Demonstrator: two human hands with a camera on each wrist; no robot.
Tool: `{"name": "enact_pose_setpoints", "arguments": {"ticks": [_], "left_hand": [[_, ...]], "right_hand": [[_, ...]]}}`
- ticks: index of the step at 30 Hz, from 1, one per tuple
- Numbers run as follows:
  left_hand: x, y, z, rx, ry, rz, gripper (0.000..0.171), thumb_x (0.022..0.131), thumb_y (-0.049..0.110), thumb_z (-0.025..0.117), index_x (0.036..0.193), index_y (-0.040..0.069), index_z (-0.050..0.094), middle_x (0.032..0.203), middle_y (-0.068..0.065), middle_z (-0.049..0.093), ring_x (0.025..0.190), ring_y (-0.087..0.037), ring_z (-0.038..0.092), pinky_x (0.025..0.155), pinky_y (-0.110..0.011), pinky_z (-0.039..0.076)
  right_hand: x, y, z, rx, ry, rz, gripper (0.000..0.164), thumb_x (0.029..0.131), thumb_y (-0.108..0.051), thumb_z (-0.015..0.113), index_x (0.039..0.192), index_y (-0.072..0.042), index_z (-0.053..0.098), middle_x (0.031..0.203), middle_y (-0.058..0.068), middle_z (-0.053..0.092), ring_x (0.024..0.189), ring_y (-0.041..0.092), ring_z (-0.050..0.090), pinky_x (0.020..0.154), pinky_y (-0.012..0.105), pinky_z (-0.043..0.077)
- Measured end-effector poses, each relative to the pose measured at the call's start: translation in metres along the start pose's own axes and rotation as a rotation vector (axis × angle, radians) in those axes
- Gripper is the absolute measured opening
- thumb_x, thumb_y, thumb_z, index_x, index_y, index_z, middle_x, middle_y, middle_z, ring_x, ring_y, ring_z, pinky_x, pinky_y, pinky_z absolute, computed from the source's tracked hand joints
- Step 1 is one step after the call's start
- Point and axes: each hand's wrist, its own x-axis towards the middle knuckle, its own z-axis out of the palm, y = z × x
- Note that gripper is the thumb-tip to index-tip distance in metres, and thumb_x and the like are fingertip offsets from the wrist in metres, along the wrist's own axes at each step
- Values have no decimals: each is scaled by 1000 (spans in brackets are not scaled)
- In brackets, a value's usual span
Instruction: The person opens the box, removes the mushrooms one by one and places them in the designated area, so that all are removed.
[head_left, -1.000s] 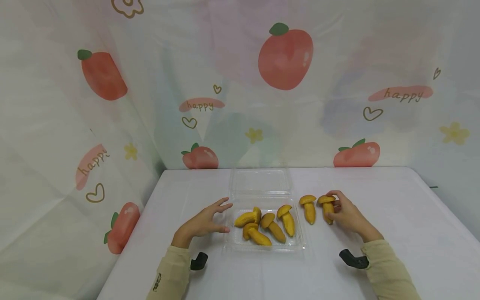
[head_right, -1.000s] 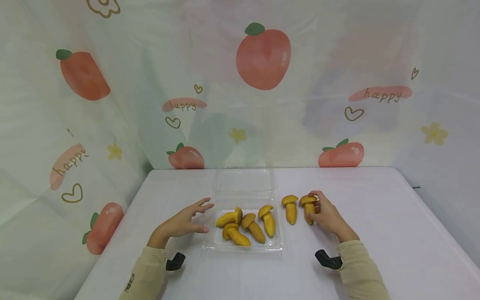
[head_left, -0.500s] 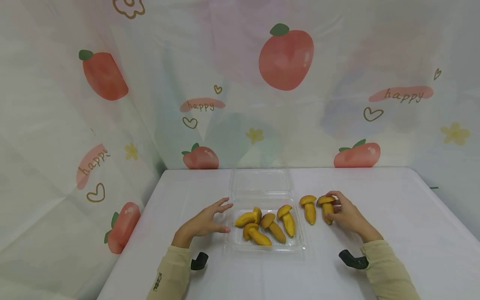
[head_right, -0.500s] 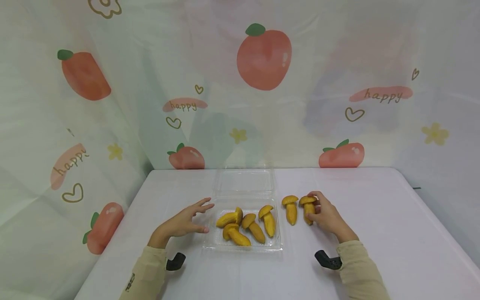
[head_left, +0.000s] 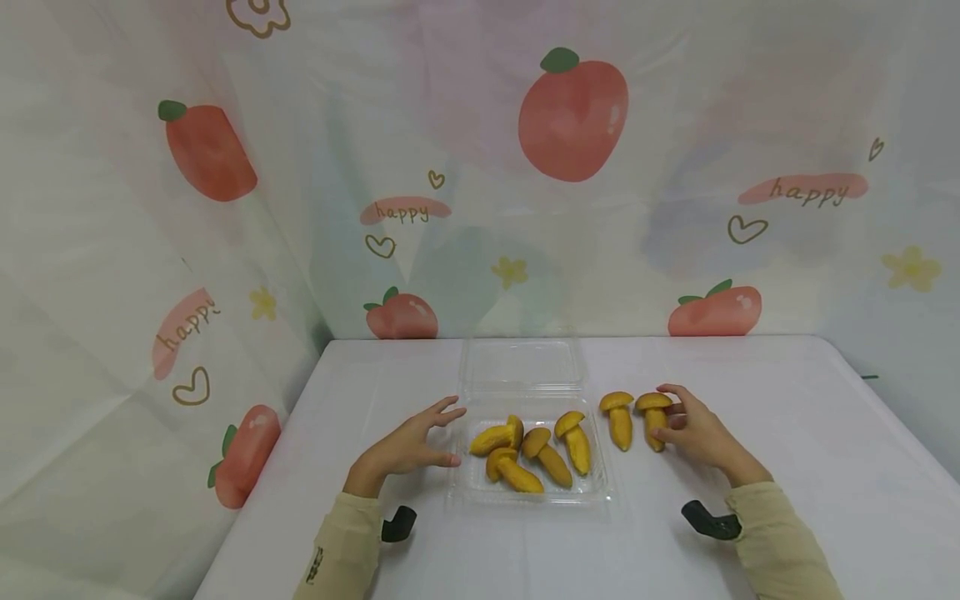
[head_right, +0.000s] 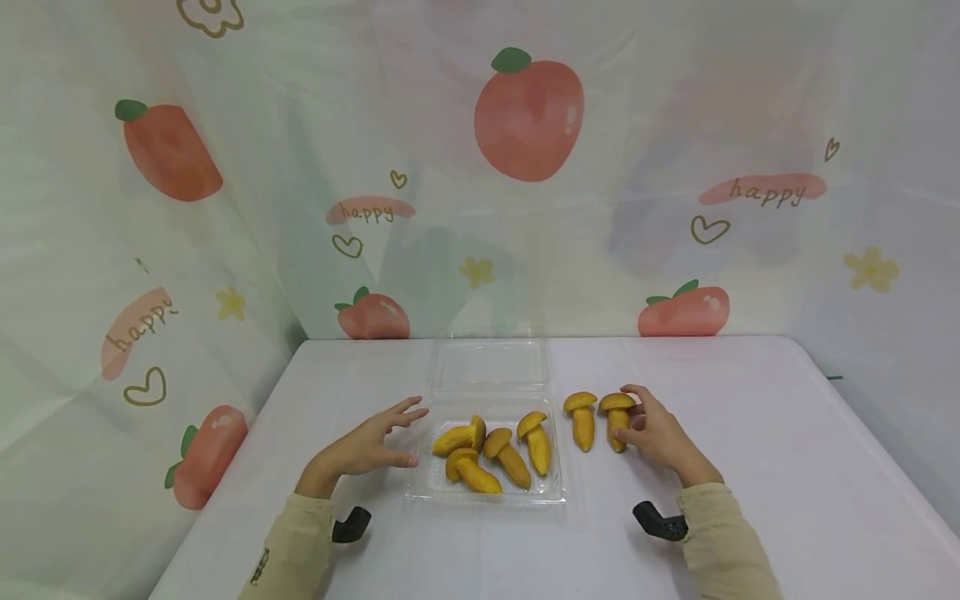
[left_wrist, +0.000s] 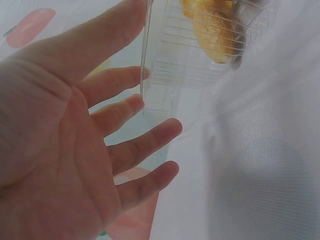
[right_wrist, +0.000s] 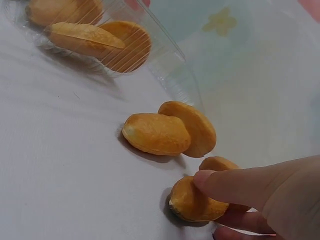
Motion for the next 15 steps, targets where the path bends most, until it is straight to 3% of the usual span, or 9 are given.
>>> {"name": "enact_pose_setpoints", "arguments": {"ticks": [5,15], "left_hand": [[0,1,0,4,-2,6,81,87,22,81,156,11,40,165,-13,34,153,-41,27,120,-69,22],[-1,2,-1,7,-2,12,80,87,22,81,156,11,41,167,-13,29,154,-42,26,119,-69,23]], "right_hand": [[-2,-1,-4,-30,-15,36,84,91,-23,76,153,0,24,133,38,52,103,38,61,80,42,57],[-9,-6,-17,-93,-4,38,81,97,-36,66,153,4,22,134,41,51,109,50,61,84,54,57]]}}
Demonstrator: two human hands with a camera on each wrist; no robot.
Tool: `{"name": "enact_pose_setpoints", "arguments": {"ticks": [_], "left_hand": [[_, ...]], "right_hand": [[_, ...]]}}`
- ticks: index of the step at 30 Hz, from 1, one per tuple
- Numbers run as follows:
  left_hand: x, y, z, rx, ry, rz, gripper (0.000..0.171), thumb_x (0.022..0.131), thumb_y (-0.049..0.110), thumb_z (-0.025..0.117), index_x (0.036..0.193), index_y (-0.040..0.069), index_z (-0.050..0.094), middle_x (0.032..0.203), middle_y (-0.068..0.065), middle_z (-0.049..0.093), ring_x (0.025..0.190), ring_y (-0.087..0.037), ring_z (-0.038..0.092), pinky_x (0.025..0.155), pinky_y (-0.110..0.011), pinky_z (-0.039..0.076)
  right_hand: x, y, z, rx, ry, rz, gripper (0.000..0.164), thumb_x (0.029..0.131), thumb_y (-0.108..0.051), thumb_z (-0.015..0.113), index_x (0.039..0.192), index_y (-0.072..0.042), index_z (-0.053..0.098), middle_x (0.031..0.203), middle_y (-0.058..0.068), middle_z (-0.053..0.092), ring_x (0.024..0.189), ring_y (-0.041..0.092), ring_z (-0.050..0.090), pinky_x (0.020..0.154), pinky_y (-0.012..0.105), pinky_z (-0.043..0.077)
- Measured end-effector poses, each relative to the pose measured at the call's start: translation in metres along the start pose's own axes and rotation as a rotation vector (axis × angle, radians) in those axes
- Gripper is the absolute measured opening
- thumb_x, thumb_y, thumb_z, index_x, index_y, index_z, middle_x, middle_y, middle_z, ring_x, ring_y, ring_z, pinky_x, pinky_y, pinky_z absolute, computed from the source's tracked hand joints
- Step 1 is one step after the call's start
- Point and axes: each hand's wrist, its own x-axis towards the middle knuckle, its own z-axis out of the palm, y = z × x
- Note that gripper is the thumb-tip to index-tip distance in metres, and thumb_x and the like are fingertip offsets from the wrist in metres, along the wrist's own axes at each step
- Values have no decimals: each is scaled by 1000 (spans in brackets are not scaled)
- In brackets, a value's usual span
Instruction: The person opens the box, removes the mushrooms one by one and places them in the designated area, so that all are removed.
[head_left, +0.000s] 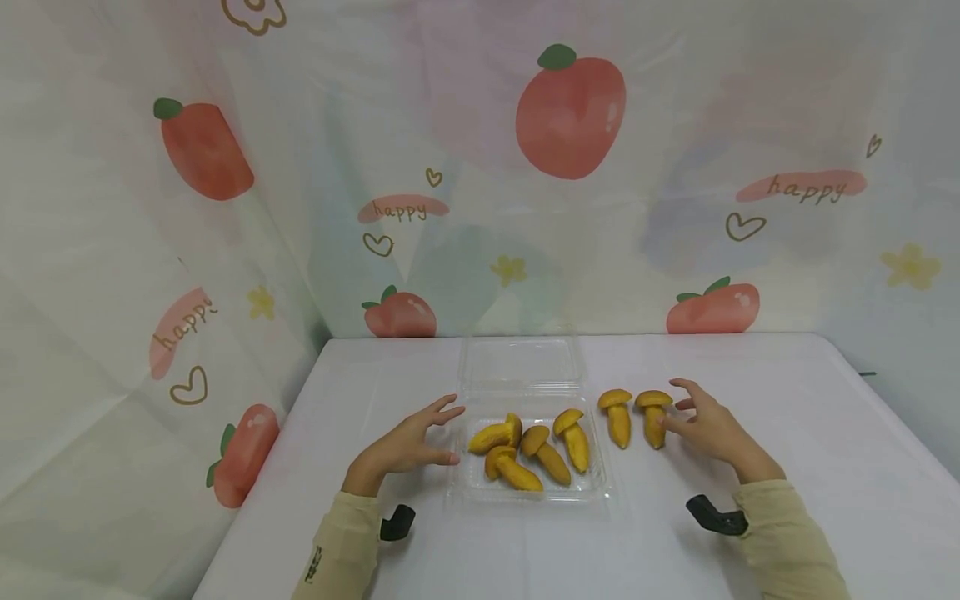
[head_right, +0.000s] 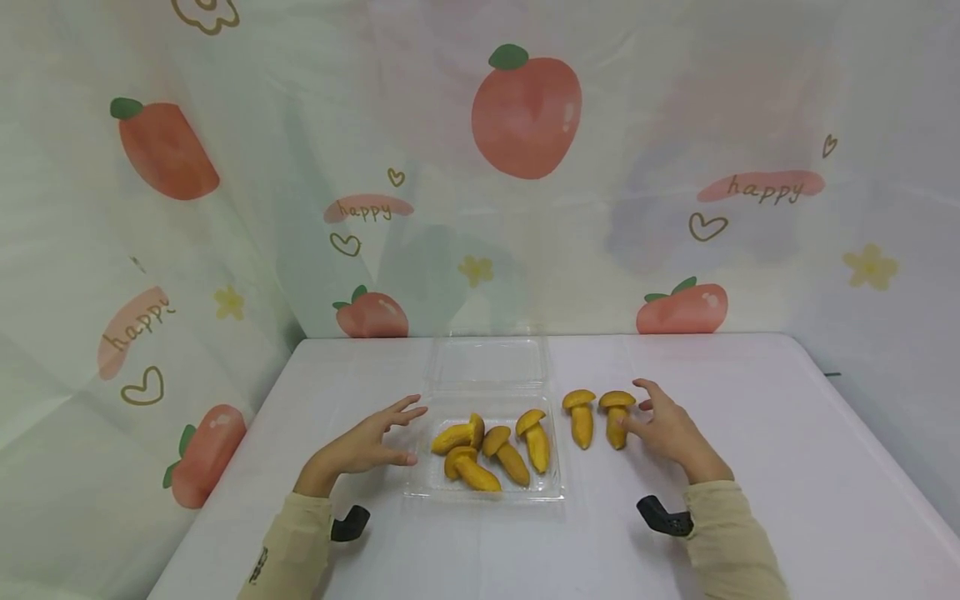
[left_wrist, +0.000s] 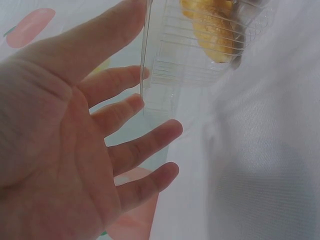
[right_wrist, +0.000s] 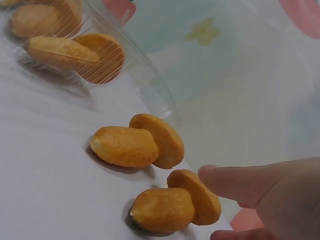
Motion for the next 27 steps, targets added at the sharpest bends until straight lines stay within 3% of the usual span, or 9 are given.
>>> {"name": "enact_pose_setpoints", "arguments": {"ticks": [8,15,27], "left_hand": [[-1,1,1,16,-11,-3,79,88,24,80,155,12,41,170,-9,21,154,-40,26,120,-66,25],[-1,-1,1,10,-4,-11,80,87,23,81,156,13,41,170,-8,23,154,-40,27,119,-68,25],[-1,0,1,3,-14,-11,79,88,23,80,155,13,42,170,-6,21,154,-40,26,120,-67,24]], "right_hand": [[-6,-13,-4,-11,91,6,74,101,-37,60,153,2,26,139,40,46,113,52,57,85,57,56],[-9,-25,-3,-15,169,-74,70,102,-39,60,151,2,31,137,39,50,112,50,59,85,58,56],[-13,-50,4,21,165,-142,68,101,-38,62,151,-1,34,137,36,54,115,49,59,87,59,56]]}}
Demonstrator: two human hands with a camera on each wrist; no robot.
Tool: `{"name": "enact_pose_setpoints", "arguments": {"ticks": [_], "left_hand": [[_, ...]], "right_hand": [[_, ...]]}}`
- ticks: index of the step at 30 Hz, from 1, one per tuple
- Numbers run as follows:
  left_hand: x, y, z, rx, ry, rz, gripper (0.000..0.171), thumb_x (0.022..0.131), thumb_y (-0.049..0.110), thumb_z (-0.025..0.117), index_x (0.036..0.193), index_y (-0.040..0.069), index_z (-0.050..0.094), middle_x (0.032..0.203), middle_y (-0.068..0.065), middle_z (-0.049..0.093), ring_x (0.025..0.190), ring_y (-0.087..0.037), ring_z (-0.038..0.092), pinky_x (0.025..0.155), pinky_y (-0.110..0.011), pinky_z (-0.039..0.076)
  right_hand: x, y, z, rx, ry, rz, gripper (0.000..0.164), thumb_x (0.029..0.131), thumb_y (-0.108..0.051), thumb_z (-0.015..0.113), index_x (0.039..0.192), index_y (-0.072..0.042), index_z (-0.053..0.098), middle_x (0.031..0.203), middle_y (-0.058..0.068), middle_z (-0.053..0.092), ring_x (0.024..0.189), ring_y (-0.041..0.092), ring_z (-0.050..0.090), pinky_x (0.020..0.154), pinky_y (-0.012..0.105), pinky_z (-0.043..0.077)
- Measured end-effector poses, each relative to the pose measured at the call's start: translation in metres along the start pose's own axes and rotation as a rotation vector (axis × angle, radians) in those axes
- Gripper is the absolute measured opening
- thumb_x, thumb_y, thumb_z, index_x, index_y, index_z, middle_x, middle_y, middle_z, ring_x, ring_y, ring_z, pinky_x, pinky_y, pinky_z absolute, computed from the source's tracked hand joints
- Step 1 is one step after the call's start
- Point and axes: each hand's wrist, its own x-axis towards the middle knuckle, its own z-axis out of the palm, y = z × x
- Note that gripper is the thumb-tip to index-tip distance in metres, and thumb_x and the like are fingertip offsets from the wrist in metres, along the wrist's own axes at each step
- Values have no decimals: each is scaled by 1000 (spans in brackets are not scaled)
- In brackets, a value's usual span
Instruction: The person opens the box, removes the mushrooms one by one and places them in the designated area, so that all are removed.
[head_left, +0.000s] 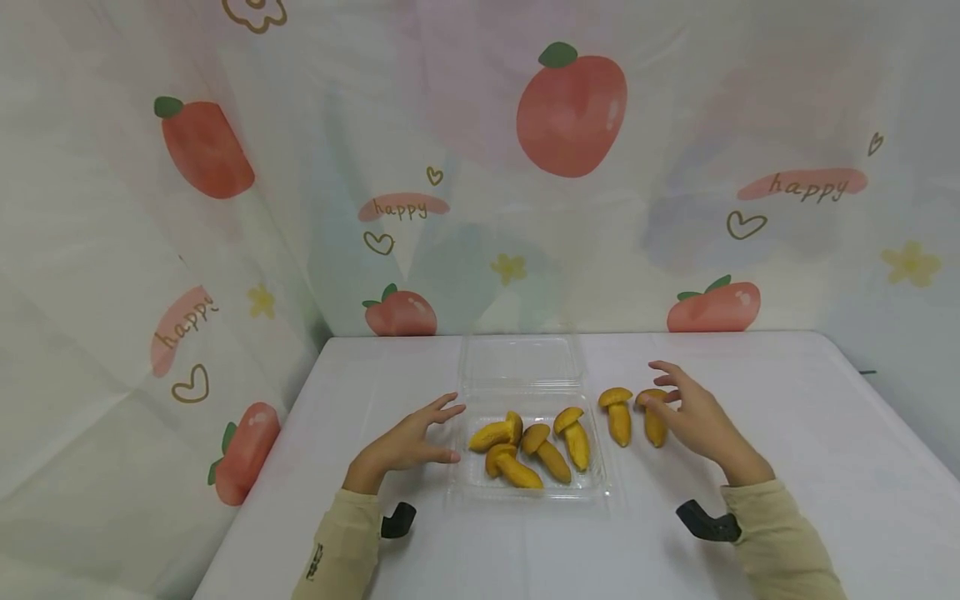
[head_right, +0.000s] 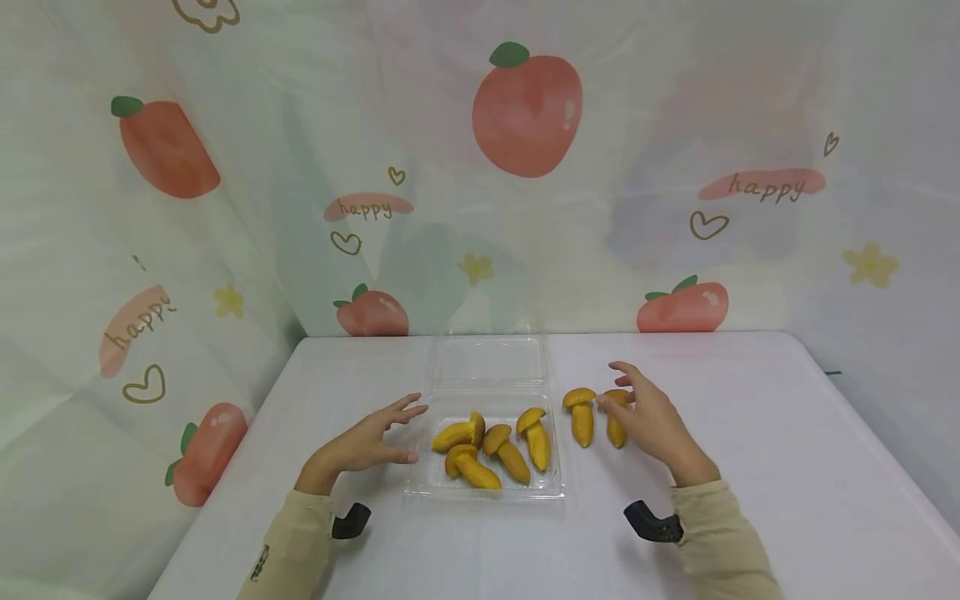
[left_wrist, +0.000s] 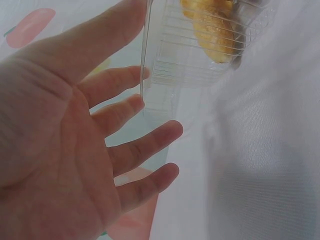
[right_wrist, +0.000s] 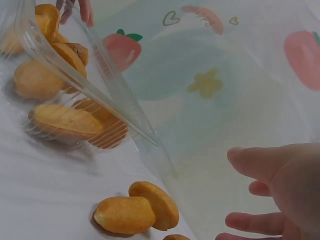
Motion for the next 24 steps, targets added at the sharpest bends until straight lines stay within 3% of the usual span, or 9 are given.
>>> {"name": "enact_pose_setpoints", "arguments": {"ticks": [5,10,18,24], "left_hand": [[0,1,0,4,-4,3,79,88,24,80,156,12,41,171,-8,20,154,-39,26,120,-67,25],[0,0,-1,4,-2,10,80,87,23,81,156,12,41,170,-9,22,154,-40,27,120,-67,25],[1,-1,0,4,7,9,82,85,24,83,155,11,42,170,-8,23,155,-40,25,120,-66,25],[1,1,-1,-5,12,2,84,83,22,84,155,12,42,170,-8,24,155,-40,24,120,-67,24]], "right_hand": [[-1,-11,6,14,-22,-2,64,101,-31,62,152,-4,34,139,33,53,117,47,58,92,62,54],[-2,-20,11,20,-15,-36,62,100,-27,63,151,-4,37,137,32,55,113,44,61,90,58,56],[-4,-32,18,27,-21,-69,62,99,-29,66,149,-5,39,133,29,58,97,30,61,73,36,58],[-5,-38,25,38,-42,-94,61,99,-29,65,149,-7,40,134,27,59,108,36,61,83,47,60]]}}
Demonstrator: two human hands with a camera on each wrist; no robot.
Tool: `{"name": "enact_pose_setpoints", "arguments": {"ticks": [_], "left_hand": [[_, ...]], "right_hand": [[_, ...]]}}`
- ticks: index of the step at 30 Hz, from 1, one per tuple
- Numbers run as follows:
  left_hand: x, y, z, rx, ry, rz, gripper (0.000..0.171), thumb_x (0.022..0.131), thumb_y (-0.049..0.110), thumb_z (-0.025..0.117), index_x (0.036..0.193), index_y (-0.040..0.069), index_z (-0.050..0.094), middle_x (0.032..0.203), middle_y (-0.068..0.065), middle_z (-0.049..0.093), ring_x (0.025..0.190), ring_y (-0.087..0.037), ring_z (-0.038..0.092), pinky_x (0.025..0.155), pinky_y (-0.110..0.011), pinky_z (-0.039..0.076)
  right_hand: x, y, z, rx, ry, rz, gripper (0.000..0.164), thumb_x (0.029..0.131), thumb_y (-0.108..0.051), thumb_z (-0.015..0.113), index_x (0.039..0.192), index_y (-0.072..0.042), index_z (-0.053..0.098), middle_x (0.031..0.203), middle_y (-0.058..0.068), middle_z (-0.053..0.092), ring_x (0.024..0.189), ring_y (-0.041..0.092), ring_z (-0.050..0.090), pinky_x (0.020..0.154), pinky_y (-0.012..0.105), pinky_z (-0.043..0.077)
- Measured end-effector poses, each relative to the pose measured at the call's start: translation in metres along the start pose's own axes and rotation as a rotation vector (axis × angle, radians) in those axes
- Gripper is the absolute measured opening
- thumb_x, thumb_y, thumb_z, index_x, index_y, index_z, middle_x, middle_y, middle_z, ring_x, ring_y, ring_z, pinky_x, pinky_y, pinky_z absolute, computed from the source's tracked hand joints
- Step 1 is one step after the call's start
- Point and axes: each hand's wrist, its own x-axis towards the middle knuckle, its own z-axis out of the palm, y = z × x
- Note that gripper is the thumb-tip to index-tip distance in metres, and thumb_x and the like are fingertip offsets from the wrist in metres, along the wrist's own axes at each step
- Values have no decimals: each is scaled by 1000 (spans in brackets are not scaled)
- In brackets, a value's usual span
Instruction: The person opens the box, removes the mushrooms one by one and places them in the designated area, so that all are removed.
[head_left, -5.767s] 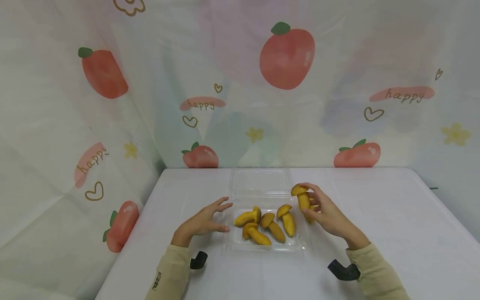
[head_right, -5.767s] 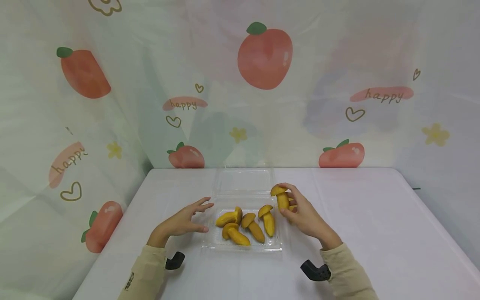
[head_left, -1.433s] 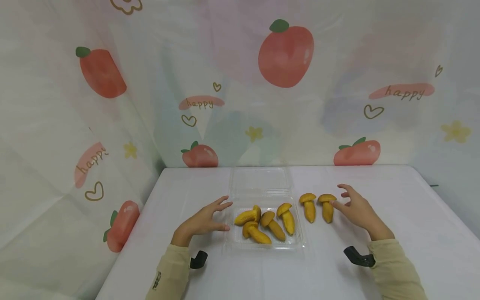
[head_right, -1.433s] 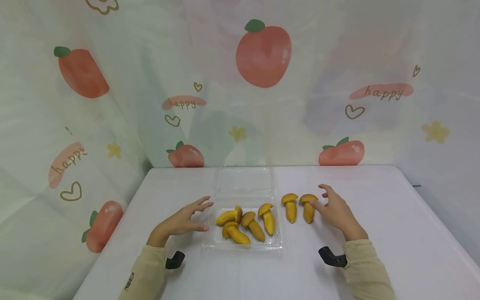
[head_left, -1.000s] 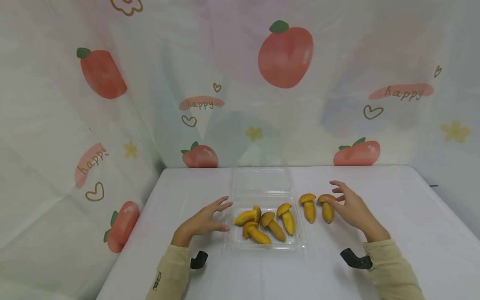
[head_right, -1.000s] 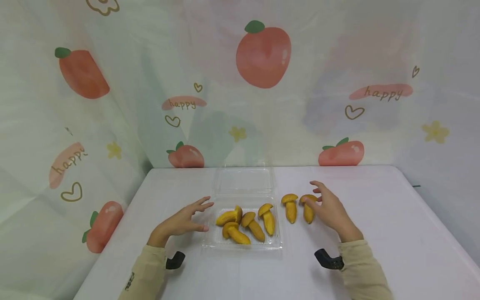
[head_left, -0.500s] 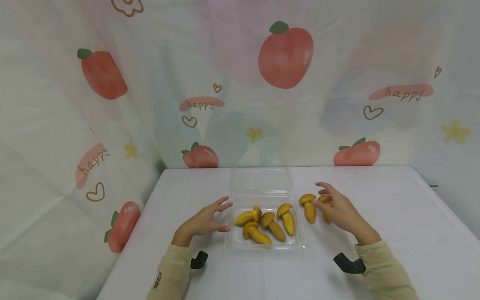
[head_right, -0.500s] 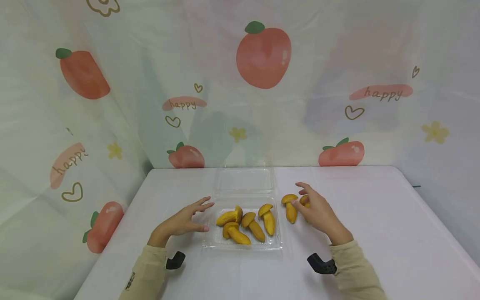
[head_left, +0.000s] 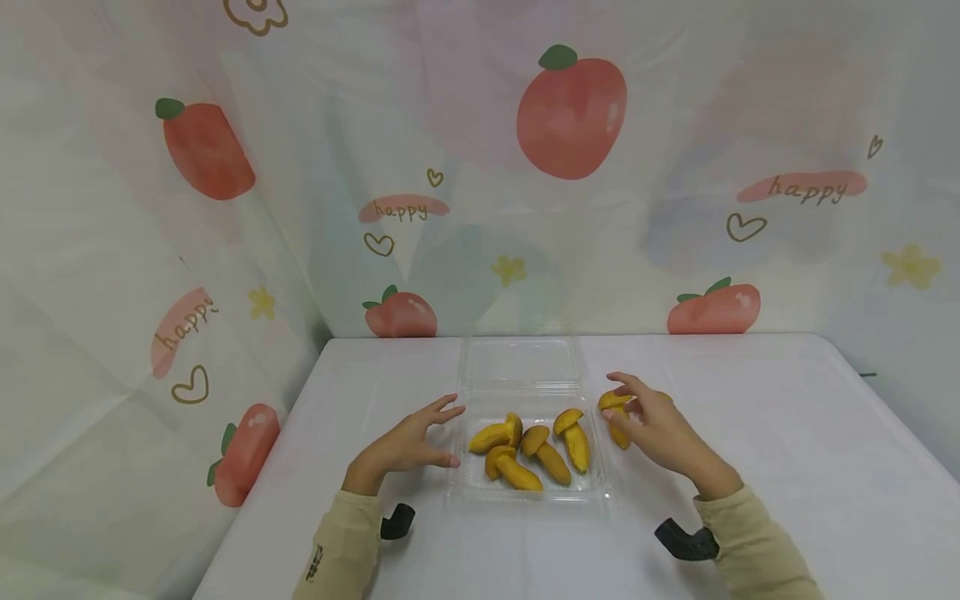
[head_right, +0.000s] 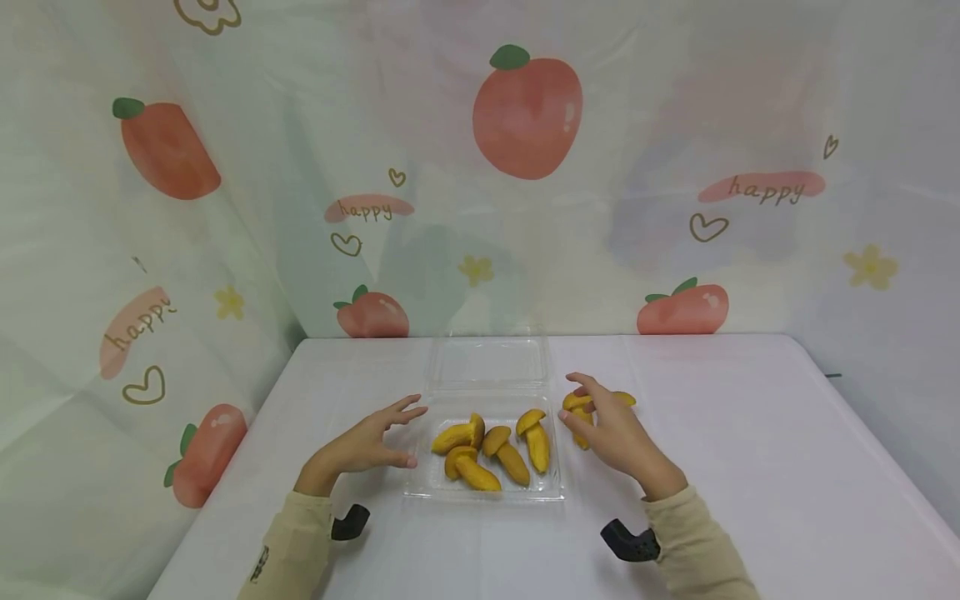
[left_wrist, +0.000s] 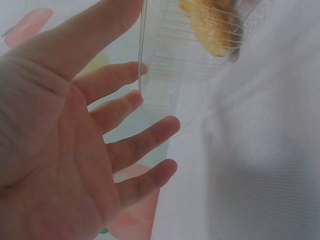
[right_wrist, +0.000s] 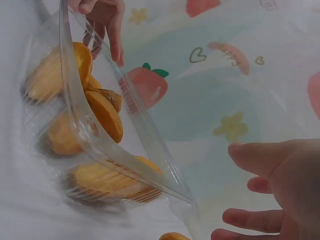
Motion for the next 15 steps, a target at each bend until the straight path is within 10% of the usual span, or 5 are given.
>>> {"name": "enact_pose_setpoints", "arguments": {"ticks": [15], "left_hand": [[-1,1,0,9,-7,6,83,84,23,84,155,11,41,170,-10,23,155,-40,24,120,-67,24]], "right_hand": [[-4,-17,19,16,-7,-80,58,97,-25,68,148,-8,45,130,23,62,107,31,62,86,48,56]]}}
